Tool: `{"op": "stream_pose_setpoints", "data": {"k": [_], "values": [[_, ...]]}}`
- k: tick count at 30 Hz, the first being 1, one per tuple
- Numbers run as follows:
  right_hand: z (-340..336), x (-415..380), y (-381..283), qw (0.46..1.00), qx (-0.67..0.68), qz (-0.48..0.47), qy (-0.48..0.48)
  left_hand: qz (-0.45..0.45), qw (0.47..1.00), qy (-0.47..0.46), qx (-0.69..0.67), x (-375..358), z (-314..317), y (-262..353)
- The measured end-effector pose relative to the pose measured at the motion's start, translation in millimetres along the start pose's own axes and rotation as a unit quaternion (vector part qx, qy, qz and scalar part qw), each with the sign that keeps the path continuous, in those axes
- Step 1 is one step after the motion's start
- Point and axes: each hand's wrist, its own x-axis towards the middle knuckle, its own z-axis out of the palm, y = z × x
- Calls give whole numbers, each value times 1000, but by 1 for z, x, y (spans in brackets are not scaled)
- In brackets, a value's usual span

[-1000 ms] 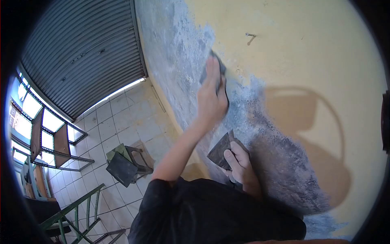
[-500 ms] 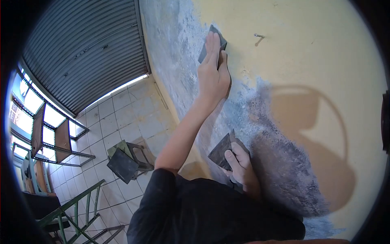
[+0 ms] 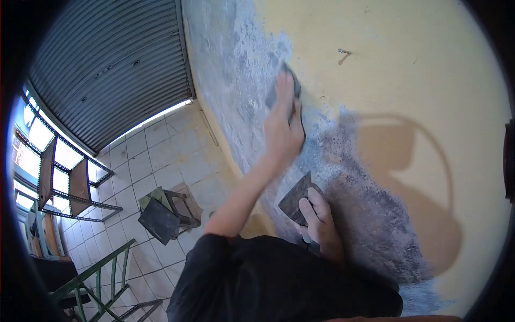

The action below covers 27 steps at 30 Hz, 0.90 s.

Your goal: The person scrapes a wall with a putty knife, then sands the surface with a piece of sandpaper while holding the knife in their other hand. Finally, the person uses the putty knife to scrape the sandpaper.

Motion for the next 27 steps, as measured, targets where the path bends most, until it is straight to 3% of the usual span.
{"op": "stream_pose_setpoints", "data": {"k": [3,6,9,11,16,18,20,22,26,27], "values": [[-4,4,-1,1000,-7,-5,-19,-31,999,-23,16,-41,-3,14],[3,9,5,997,17,-77,-11,0,1000,-1,25,-7,-2,5],[7,5,1,999,25,-43,8,-12,1000,1,21,42,-5,-3],[0,2,-2,998,30,-47,-20,21,999,21,26,22,0,0],[-7,11,1,991,48,-85,-91,-55,998,-15,15,-50,2,35],[-6,8,8,994,64,-71,-48,-43,999,-17,4,-18,1,21],[-11,6,8,995,34,-64,-63,-19,1000,-21,-7,26,-4,8],[-14,2,7,996,0,-58,-75,-60,998,-28,2,50,-4,4],[-12,5,0,991,5,-85,-105,-37,999,-19,7,-17,-4,19],[-13,6,0,990,2,-85,-115,-65,997,-35,-8,-40,-4,25]]}}
